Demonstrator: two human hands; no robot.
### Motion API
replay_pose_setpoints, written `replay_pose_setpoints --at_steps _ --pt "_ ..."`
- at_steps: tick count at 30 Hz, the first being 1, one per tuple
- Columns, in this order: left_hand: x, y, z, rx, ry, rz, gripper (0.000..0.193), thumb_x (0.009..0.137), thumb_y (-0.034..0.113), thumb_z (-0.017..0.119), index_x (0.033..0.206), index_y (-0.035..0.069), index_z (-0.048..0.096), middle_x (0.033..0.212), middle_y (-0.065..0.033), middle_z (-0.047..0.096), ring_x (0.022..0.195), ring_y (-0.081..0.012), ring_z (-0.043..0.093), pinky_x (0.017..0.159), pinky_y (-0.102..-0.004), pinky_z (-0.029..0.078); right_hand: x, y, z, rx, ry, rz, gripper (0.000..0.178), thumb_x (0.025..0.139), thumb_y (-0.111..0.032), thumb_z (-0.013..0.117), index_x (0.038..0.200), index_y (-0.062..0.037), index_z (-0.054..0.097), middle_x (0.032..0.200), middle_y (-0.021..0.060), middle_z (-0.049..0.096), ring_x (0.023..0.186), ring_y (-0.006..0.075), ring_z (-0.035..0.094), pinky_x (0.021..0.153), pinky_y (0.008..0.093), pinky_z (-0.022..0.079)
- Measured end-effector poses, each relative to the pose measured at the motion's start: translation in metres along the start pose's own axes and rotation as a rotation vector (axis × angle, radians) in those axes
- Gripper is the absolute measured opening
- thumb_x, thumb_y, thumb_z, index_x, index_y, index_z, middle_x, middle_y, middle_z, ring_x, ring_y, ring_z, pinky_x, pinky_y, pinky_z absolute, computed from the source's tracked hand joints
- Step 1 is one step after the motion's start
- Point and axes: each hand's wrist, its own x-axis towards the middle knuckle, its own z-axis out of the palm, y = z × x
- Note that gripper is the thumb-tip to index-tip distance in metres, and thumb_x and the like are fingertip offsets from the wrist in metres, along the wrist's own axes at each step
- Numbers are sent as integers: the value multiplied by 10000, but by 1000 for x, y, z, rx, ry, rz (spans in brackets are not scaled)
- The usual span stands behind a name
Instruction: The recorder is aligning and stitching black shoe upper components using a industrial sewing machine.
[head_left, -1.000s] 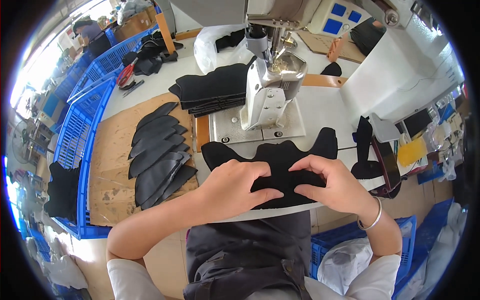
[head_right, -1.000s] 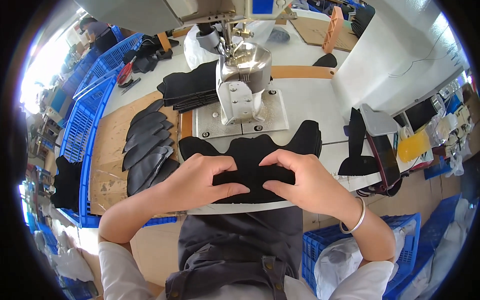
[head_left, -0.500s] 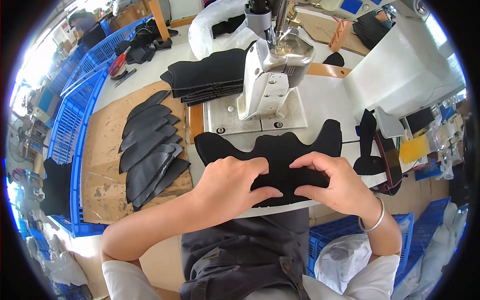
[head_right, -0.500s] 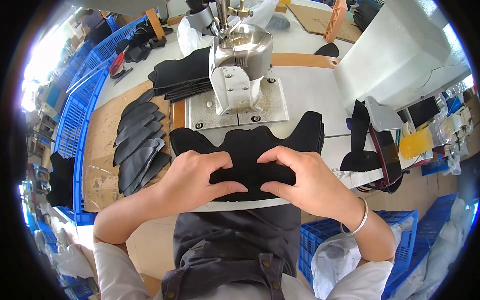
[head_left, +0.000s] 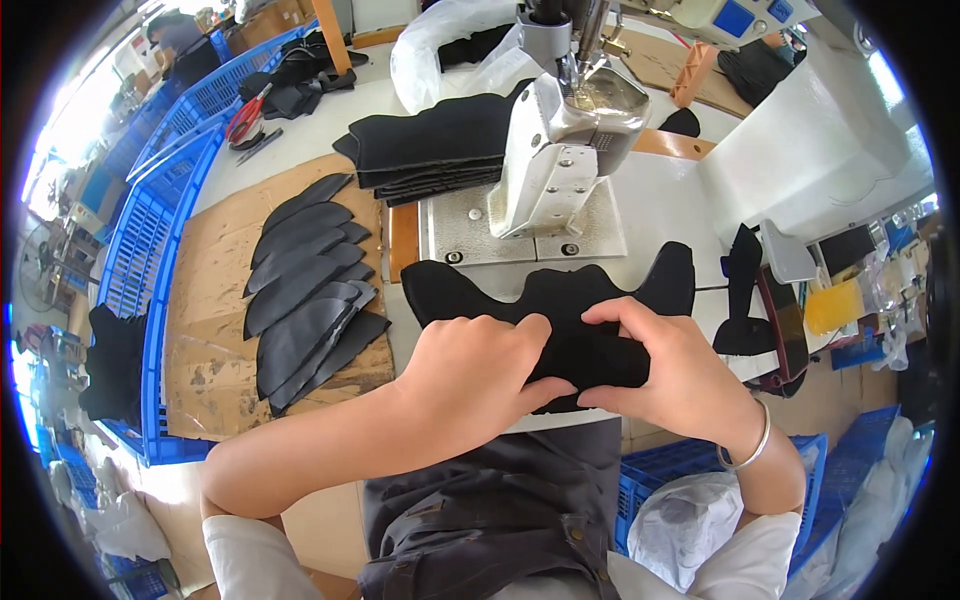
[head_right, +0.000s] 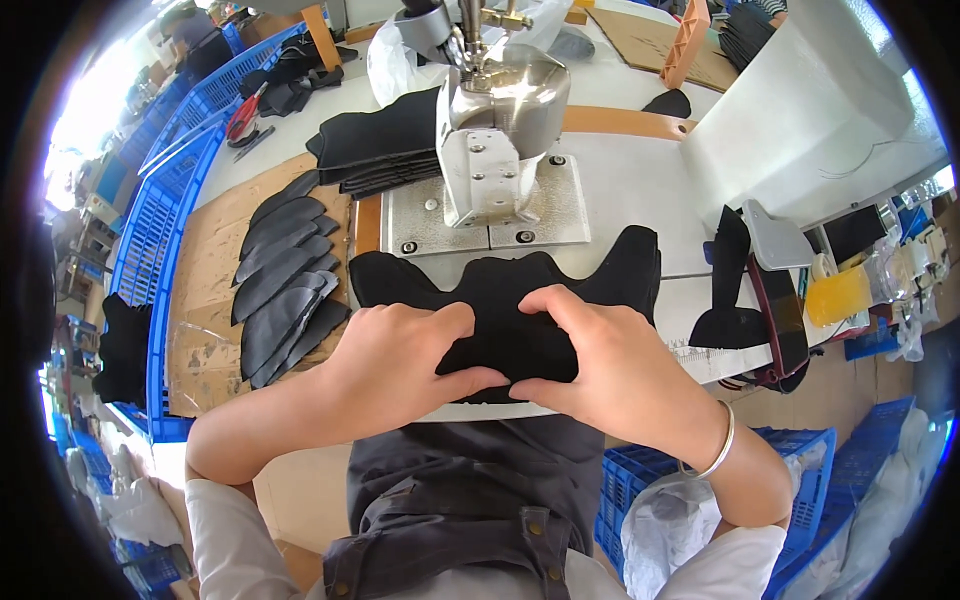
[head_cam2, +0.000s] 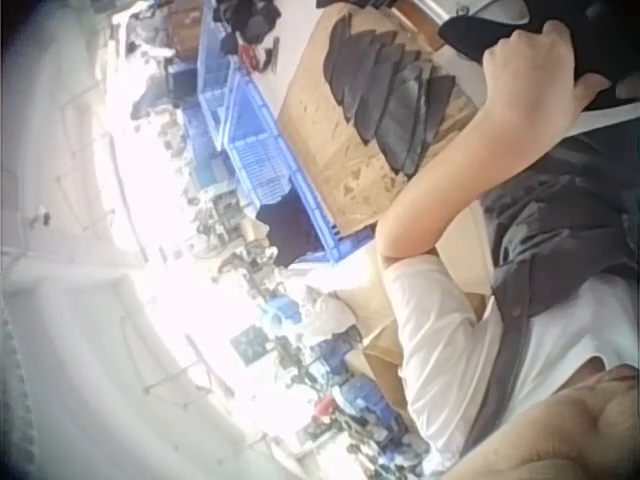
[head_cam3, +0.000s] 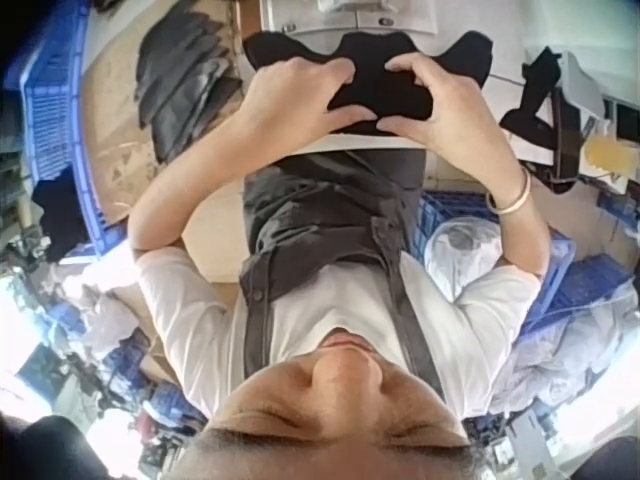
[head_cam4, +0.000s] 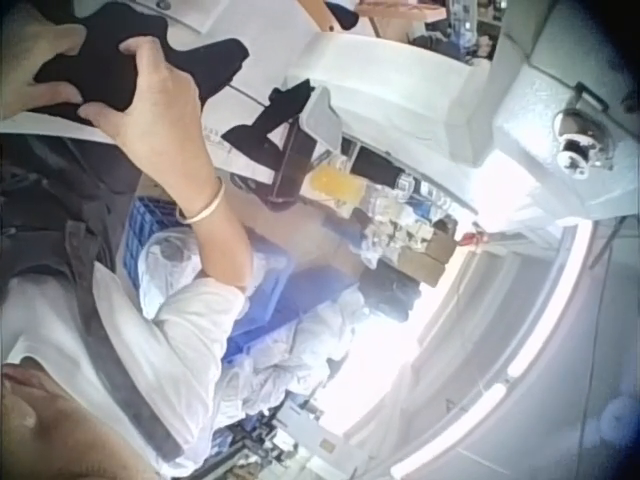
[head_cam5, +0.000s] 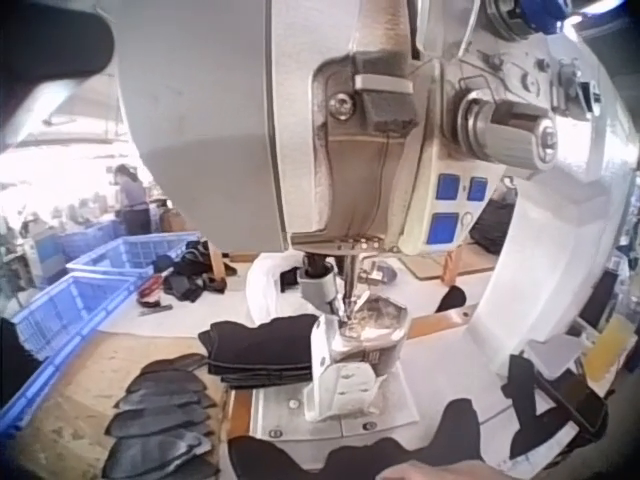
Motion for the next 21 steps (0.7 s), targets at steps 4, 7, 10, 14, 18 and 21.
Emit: replay_pose_setpoints --at_steps 4,7,10,14,18,21 --pt "1 -11 -15 -38 -97 -21 339 809 331 729 753 28 587 606 -103 614 578 -296 626 522 -383 465 4 -2 -1 -131 -45 47 556 711 -203 791 1146 -51 478 679 178 571 681 381 593 616 413 442" --pt "-3 -20 -22 -80 -116 -15 310 818 304 722 736 39 582 603 -88 608 579 -281 621 527 -365 457 4 -5 -1 -158 -49 69 581 703 -233 797 1152 -53 476 749 189 606 755 389 614 667 427 464" --pt "-3 -23 -21 -147 -126 -41 289 821 289 721 738 47 588 605 -78 607 588 -273 620 530 -351 450 3 -6 -1 -128 -28 64 590 696 -241 802 1151 -54 477 853 202 632 850 399 626 728 433 483" --pt "-3 -21 -24 -183 -155 -70 255 836 241 687 758 12 606 646 -126 623 653 -340 626 583 -409 477 3 -4 1 -77 -12 120 624 628 -184 847 1145 -66 517 854 158 586 788 328 580 757 360 473" --pt "-7 -21 -24 -178 -155 -57 261 839 246 684 760 11 603 657 -125 626 654 -340 625 586 -412 478 2 -3 3 -82 3 87 626 624 -183 850 1143 -66 518 833 151 575 793 326 581 764 358 475" --pt "-10 -21 -23 -162 -147 -37 265 846 253 682 788 7 602 668 -127 625 646 -345 624 577 -417 476 2 -8 1 -80 -14 116 631 622 -184 852 1144 -68 517 843 157 583 804 330 588 771 359 478"
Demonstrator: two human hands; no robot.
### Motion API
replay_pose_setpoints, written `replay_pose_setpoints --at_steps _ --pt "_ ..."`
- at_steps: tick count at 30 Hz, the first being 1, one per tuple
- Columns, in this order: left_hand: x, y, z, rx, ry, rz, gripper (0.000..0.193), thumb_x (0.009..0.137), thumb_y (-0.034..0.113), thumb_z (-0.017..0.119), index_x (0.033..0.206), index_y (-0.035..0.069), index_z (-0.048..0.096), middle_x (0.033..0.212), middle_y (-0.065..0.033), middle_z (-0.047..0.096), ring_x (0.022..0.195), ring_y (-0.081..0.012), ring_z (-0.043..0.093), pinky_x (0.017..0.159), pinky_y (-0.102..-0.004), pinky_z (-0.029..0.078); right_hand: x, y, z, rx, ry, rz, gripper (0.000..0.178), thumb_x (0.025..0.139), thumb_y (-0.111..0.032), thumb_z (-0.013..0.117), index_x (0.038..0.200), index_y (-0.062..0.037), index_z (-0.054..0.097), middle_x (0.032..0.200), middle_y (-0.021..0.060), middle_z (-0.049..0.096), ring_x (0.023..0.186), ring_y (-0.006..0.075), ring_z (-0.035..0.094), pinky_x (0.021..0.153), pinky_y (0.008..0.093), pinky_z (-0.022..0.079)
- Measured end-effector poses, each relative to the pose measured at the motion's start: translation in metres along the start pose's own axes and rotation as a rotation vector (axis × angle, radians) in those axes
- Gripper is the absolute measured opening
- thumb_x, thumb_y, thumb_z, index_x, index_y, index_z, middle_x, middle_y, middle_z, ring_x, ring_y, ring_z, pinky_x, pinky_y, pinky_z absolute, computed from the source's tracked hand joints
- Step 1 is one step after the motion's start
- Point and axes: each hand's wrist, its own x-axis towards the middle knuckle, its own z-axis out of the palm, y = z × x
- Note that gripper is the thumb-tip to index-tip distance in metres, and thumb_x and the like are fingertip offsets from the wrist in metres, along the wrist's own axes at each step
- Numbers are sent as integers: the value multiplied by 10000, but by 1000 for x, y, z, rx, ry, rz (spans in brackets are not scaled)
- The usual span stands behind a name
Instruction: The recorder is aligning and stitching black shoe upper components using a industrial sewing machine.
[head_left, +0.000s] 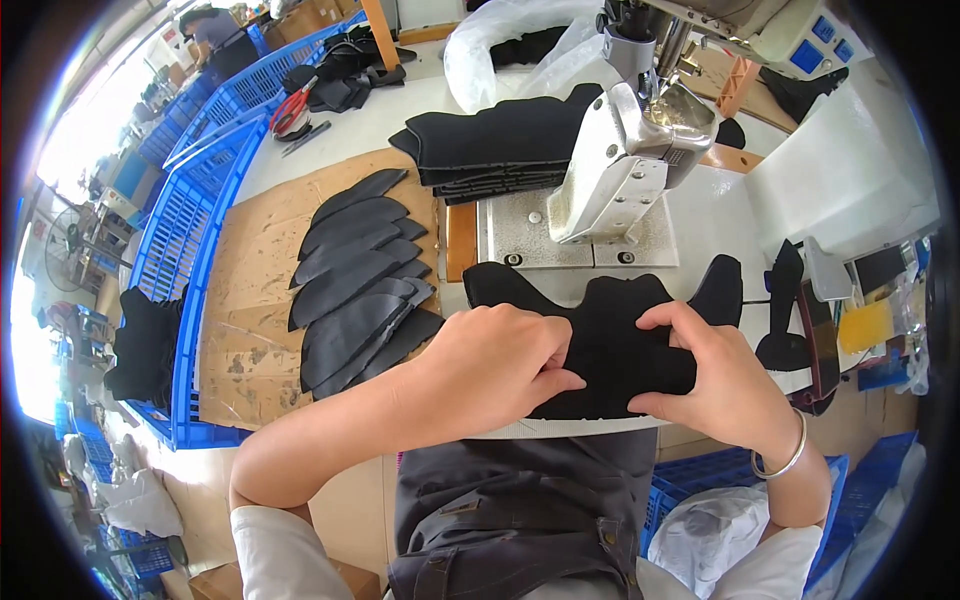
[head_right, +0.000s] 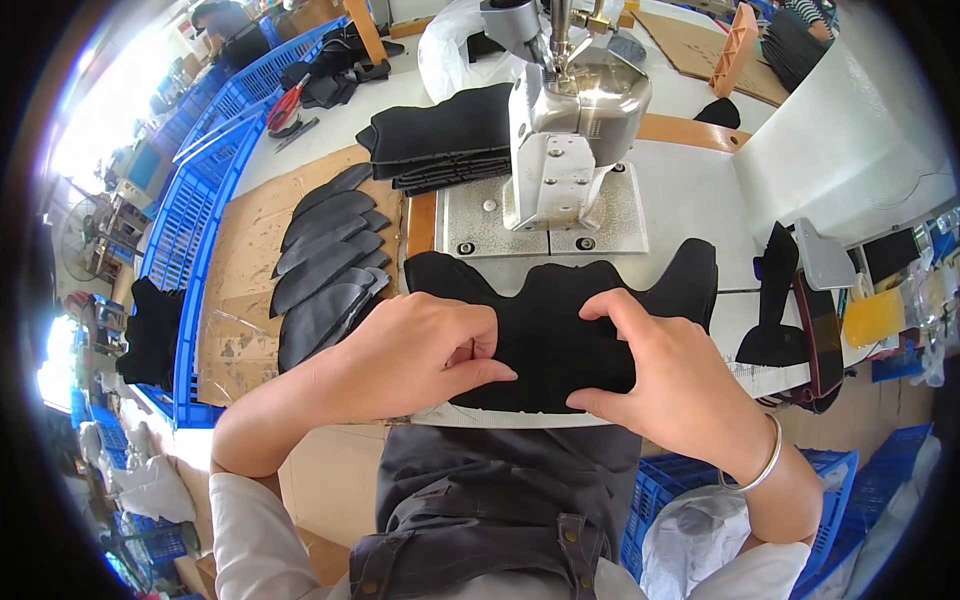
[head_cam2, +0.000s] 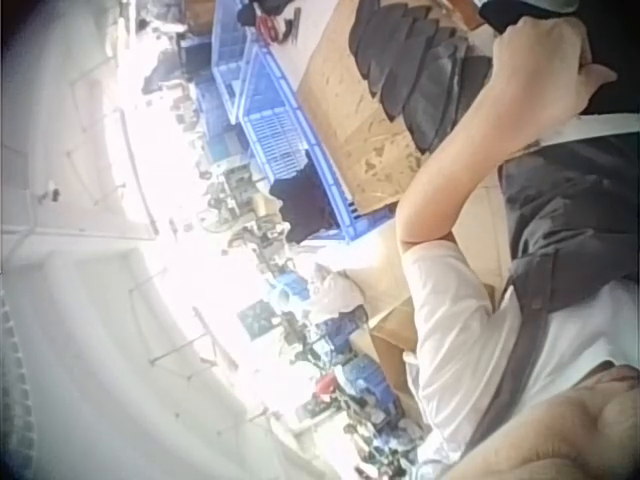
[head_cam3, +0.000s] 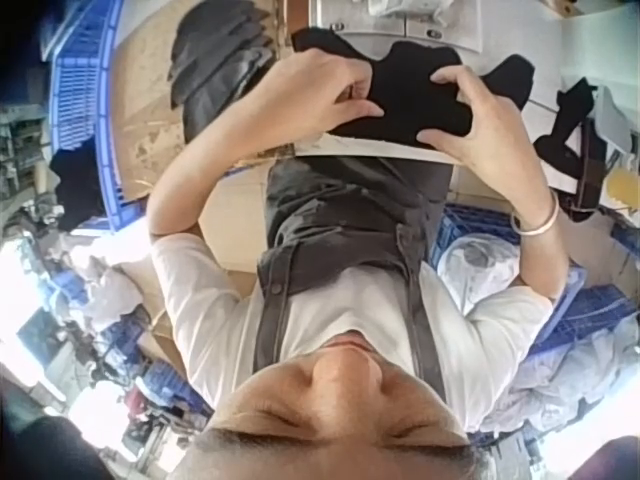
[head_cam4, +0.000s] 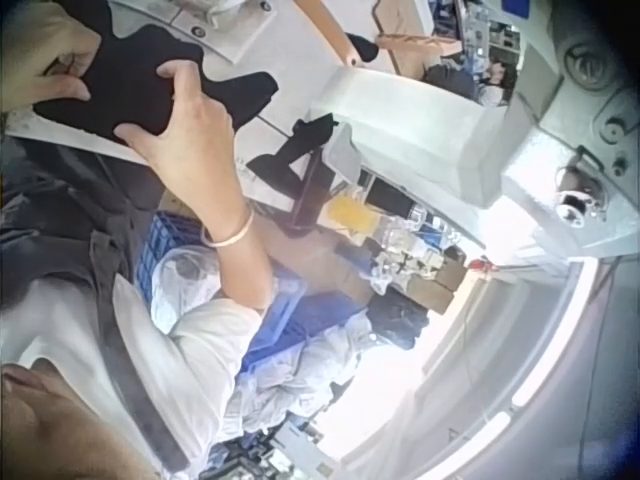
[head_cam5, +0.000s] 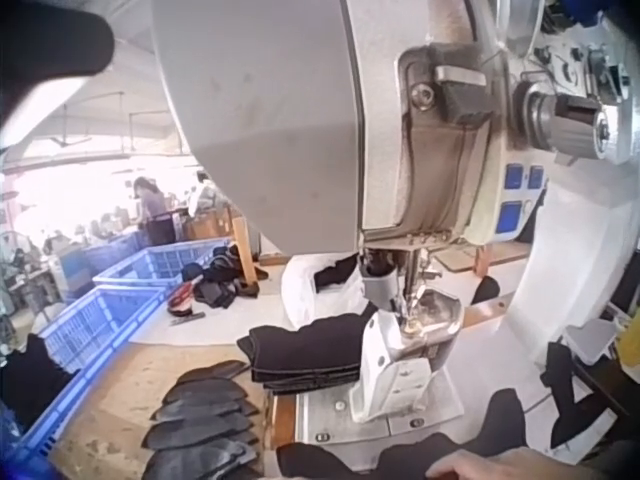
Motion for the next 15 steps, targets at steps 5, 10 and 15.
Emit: replay_pose_setpoints --at_steps 5,10,15 --pt "-9 13 12 188 70 18 195 817 201 696 824 51 570 815 -87 618 739 -260 620 578 -346 446 0 1 -3 -43 -28 -43 586 695 -227 808 1143 -51 472 921 195 634 879 391 627 737 427 495" --pt "-18 31 53 521 368 258 611 773 244 651 1303 -15 492 1344 -160 469 1239 -302 476 1009 -419 378 3 2 -5 -71 -45 -25 569 711 -227 792 1137 -53 458 881 188 643 803 393 621 702 437 485" --pt "-10 26 91 502 392 203 832 699 421 715 1345 -34 454 1444 -173 409 1344 -310 388 1092 -439 300 -4 17 -23 42 -17 99 272 782 -170 760 905 -5 583 710 90 636 580 139 588 548 262 456"
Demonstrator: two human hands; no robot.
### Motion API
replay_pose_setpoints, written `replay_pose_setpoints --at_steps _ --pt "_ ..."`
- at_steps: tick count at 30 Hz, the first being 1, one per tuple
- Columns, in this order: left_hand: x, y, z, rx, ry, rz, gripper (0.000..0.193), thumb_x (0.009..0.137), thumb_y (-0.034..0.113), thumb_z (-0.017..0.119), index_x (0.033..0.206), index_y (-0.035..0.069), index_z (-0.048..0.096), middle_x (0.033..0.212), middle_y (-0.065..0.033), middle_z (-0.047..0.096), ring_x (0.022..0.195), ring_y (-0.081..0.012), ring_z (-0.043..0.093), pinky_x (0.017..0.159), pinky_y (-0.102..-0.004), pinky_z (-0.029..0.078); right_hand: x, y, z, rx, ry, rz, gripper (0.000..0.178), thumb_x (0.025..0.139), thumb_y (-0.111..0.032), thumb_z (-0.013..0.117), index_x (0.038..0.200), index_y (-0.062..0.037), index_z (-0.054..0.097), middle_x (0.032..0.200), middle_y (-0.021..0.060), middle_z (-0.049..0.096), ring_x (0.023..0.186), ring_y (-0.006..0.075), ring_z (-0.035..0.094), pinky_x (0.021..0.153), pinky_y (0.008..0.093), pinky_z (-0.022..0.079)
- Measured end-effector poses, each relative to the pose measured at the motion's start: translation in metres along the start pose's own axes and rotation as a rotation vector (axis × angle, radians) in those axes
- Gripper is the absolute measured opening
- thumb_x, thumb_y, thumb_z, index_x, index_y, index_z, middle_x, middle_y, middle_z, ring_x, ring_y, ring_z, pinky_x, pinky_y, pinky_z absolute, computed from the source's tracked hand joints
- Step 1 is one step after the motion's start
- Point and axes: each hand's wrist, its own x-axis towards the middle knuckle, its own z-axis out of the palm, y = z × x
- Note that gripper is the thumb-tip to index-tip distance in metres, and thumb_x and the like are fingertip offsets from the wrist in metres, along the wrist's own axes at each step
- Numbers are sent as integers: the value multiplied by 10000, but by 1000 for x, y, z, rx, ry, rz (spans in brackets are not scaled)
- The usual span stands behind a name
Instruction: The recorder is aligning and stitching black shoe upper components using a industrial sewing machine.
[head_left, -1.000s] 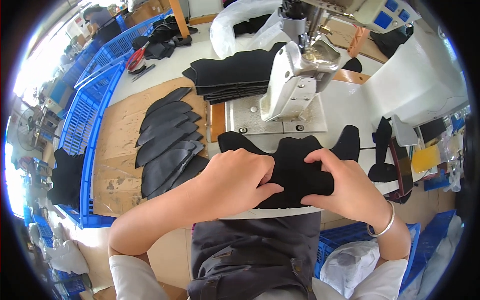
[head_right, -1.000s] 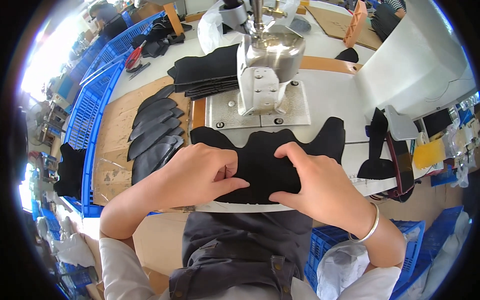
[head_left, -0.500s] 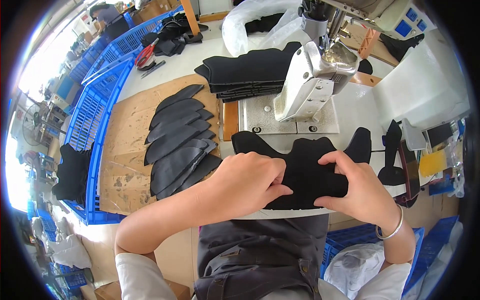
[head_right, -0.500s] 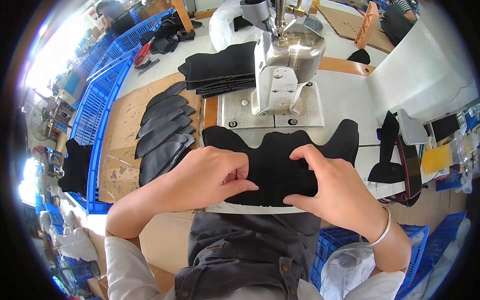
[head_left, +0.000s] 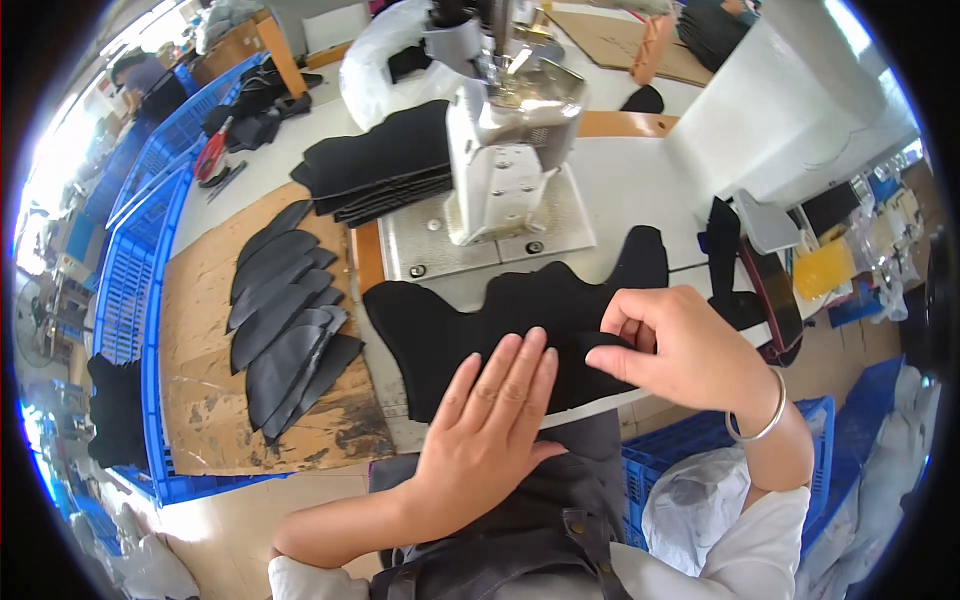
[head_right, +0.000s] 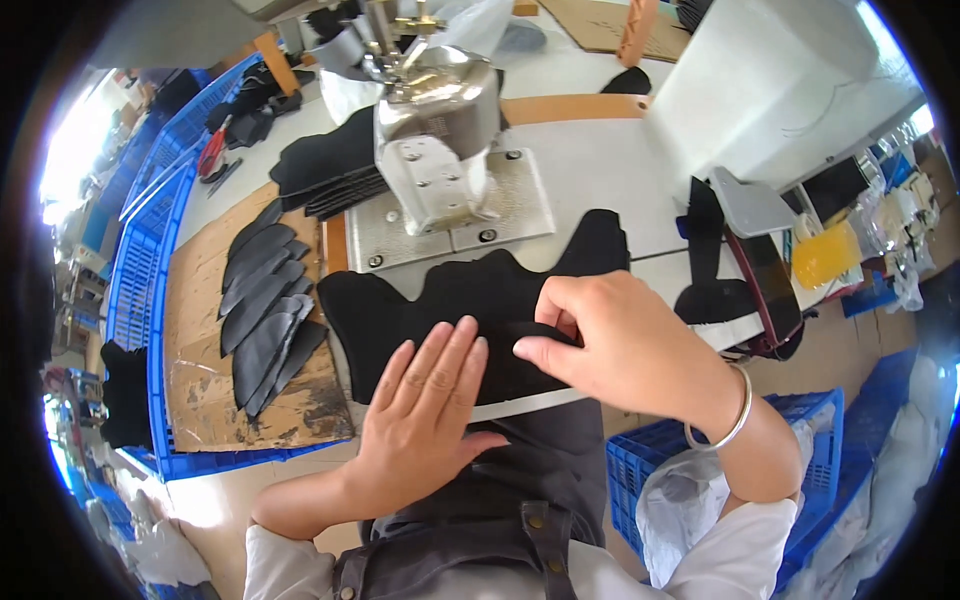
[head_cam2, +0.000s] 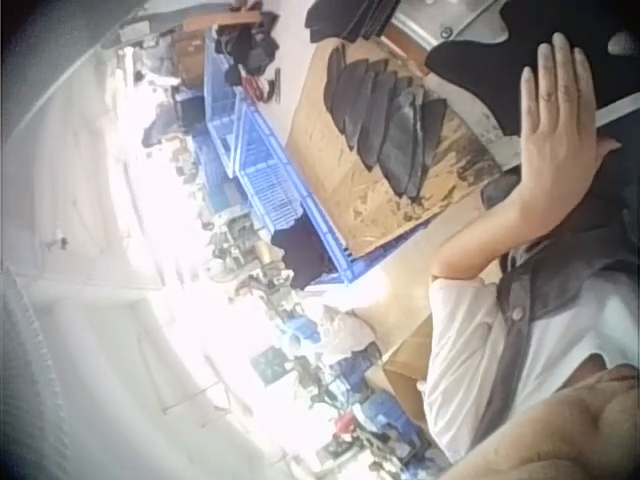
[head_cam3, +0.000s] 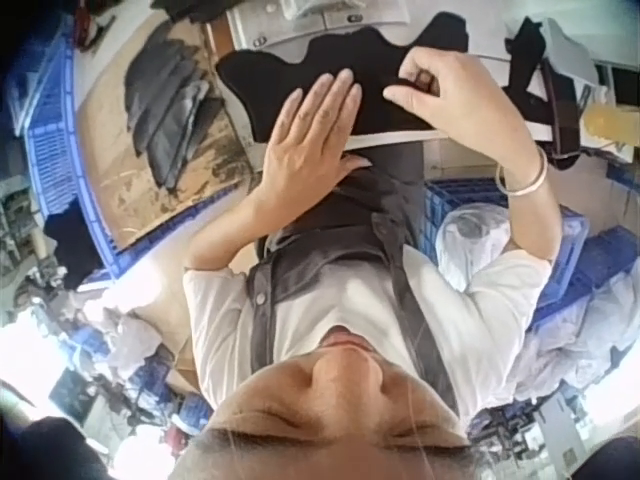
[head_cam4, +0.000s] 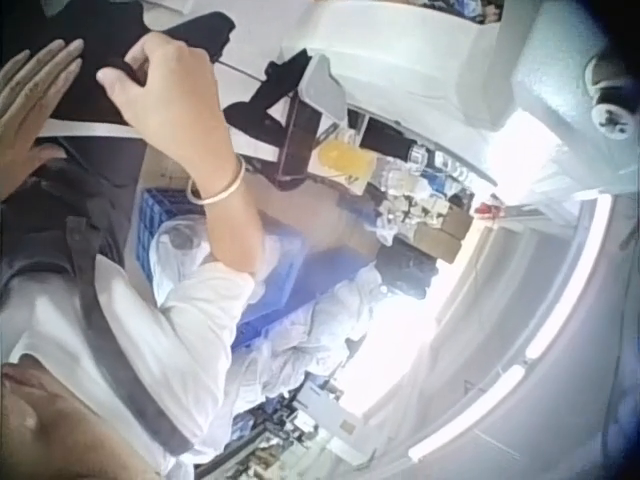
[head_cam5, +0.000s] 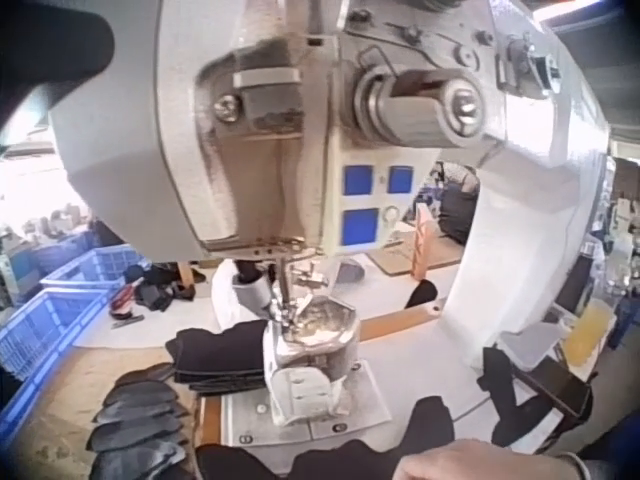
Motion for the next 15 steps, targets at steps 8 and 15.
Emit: replay_pose_setpoints --at_steps 8,15 --pt "0 2 1 34 -42 24 714 724 429 705 1378 231 496 1462 -175 386 1330 -327 395 1058 -458 325 -6 19 -8 30 -26 -12 218 820 -160 730 751 -9 588 603 34 599 524 87 533 498 240 412" --pt "1 3 1 62 -39 27 675 722 407 707 1351 244 526 1460 -173 390 1319 -329 406 1064 -458 321 -7 21 -7 16 -17 -29 206 808 -141 736 753 -13 584 588 50 589 507 115 529 491 256 409"
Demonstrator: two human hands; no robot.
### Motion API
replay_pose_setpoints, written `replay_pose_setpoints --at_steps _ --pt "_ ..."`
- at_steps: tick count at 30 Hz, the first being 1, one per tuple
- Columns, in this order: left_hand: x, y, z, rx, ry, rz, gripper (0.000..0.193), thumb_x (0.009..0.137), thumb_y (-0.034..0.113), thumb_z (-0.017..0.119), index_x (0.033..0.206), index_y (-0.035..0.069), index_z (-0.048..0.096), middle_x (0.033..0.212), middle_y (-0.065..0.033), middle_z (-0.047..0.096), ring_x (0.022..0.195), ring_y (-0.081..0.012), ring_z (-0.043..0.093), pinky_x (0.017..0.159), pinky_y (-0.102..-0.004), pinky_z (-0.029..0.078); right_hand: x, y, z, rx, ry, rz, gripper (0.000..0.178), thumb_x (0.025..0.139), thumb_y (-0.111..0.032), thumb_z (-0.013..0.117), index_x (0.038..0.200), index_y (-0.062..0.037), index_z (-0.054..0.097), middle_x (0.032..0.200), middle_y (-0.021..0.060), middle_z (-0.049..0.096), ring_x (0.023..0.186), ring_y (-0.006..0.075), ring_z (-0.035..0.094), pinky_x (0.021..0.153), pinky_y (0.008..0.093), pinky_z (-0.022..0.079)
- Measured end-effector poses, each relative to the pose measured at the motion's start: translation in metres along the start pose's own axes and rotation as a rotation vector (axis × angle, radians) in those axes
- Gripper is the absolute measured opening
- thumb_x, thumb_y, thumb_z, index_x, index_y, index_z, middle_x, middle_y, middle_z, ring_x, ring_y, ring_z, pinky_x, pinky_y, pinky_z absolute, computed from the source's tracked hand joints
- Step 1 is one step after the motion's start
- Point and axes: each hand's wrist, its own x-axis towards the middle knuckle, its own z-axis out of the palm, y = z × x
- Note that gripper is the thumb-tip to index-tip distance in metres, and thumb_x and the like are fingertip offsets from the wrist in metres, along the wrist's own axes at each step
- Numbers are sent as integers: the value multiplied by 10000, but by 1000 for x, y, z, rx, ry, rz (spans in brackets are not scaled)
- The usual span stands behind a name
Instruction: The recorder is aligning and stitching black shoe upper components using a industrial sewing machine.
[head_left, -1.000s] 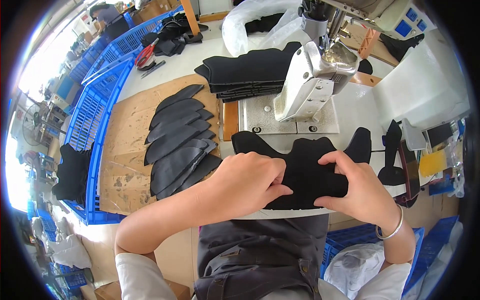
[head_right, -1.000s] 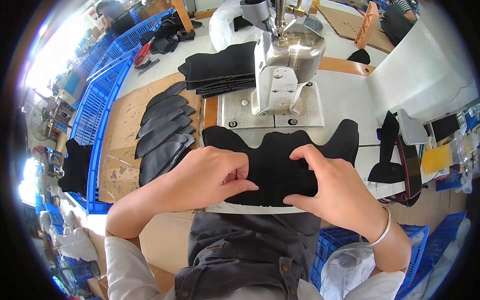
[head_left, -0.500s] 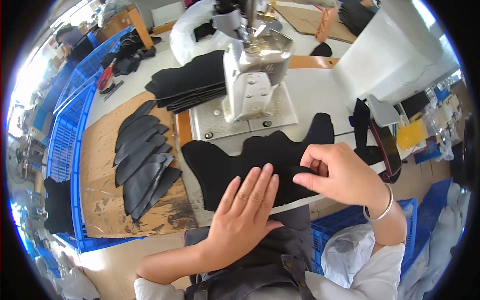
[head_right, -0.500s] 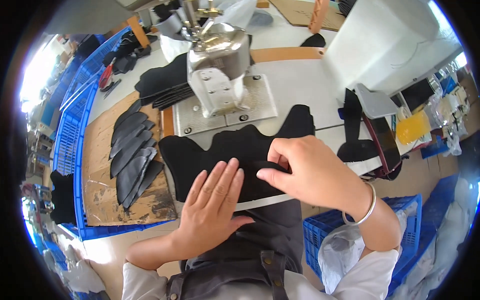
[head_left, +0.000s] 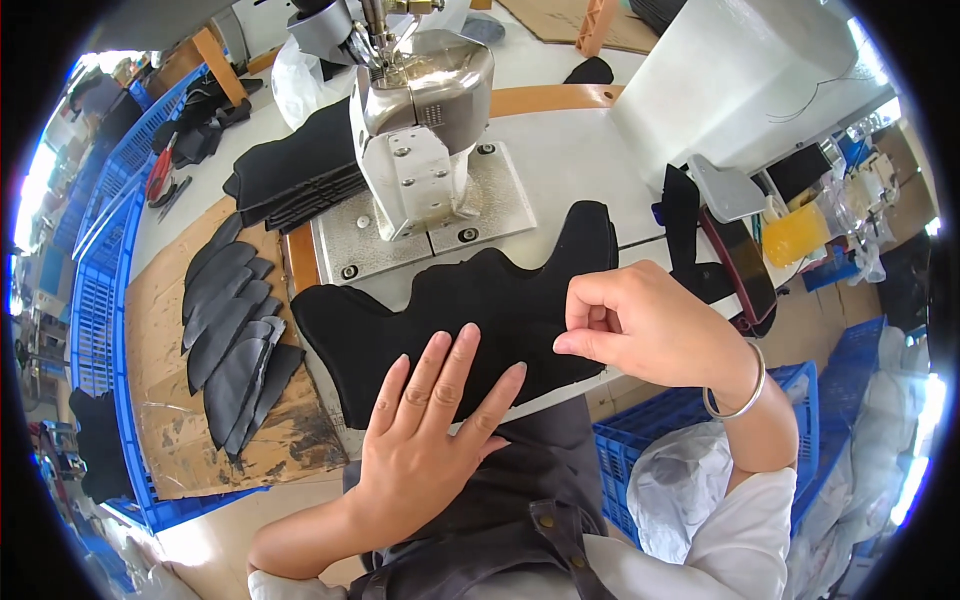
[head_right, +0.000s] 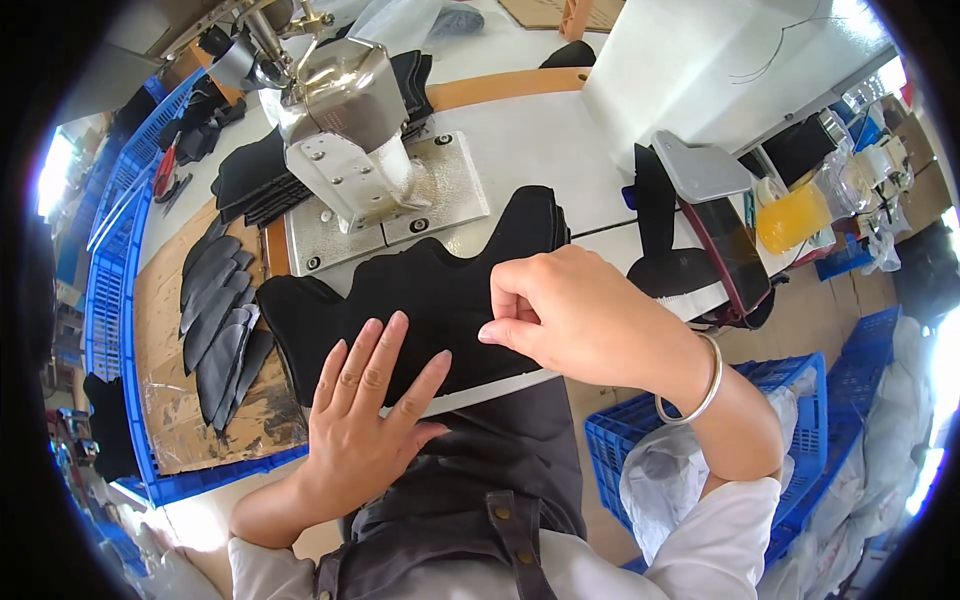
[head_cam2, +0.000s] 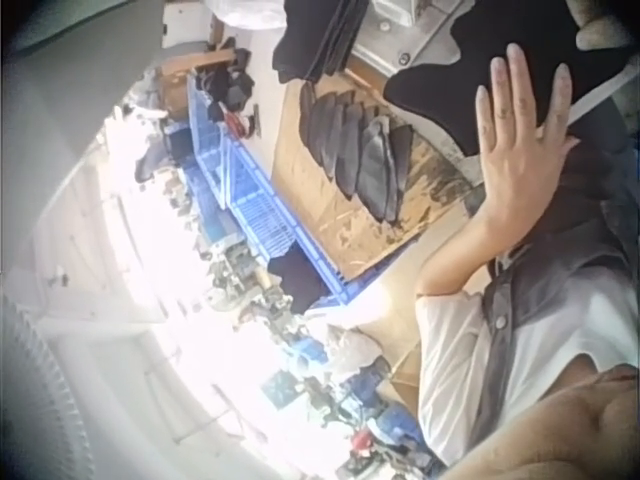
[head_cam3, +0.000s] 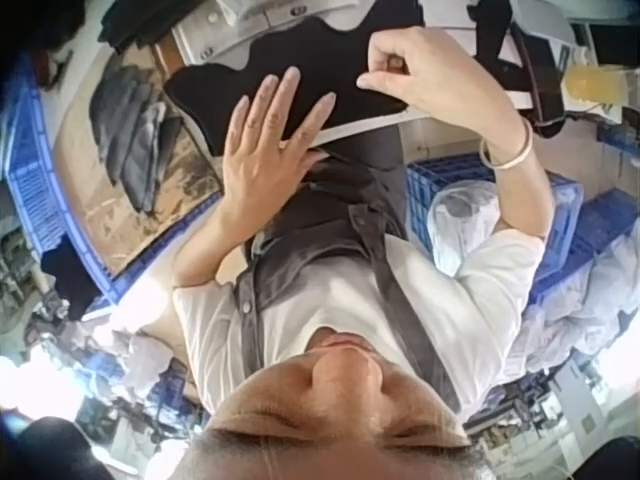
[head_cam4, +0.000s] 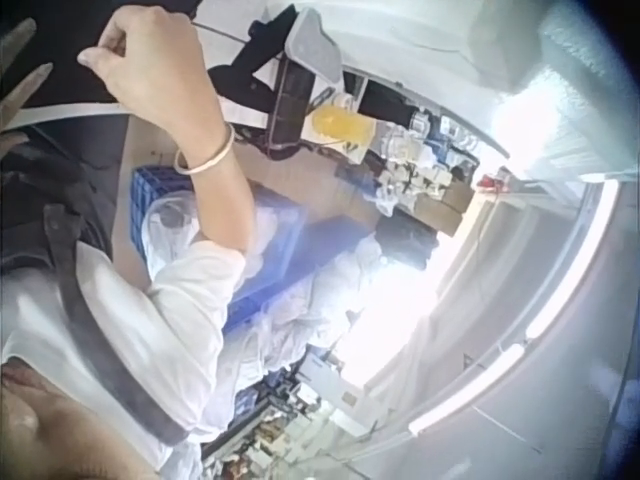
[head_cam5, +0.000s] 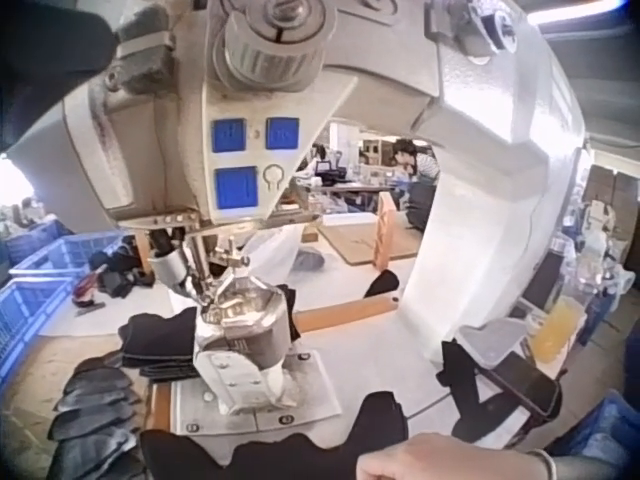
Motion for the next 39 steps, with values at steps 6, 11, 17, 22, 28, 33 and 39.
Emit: replay_pose_setpoints --at_steps 6,11,17,22,28,33,39 --pt "2 -1 -1 -15 1 3 670 722 384 708 1348 230 527 1446 -166 409 1317 -330 406 1064 -460 318 -4 1 5 17 58 9 195 806 -128 728 744 -19 579 599 63 589 512 143 541 491 274 408" --pt "3 1 -8 10 -15 11 653 723 346 719 1322 164 533 1436 -139 425 1312 -335 407 1056 -466 323 -15 -13 13 -316 204 -81 204 765 -172 736 850 -47 600 935 91 630 796 205 594 627 335 473" --pt "16 -4 -10 -150 41 97 664 747 316 733 1290 16 495 1380 -141 484 1264 -313 471 1032 -464 364 -21 7 32 -761 291 -565 482 754 -249 716 1156 -6 607 1262 140 569 1159 300 548 882 376 520" --pt "25 -15 -17 -248 123 119 646 792 306 714 1290 -31 479 1217 -158 584 1140 -290 564 964 -431 438 -18 5 26 -978 223 -690 434 787 -183 652 1138 66 599 1239 210 570 1146 334 564 890 388 525" --pt "27 -17 -25 -24 229 143 508 780 205 660 1195 -64 541 1175 -179 604 1083 -296 593 944 -405 458 -18 -3 17 -1038 469 -810 293 784 -5 545 1053 92 607 1066 214 659 976 348 660 858 413 537" --pt "-5 -34 -104 202 217 -35 420 737 65 569 1140 -44 605 1120 -177 643 992 -301 649 898 -391 502 -26 -37 20 -858 462 -904 319 807 -33 566 1104 79 594 1134 241 632 1054 377 632 883 437 517" --pt "9 -125 -129 431 476 -320 342 785 -9 537 1125 9 576 1010 -155 652 873 -342 635 741 -416 513 -41 -19 37 -663 567 -736 280 798 -40 623 1078 -18 622 1184 165 627 1078 323 612 820 372 551"
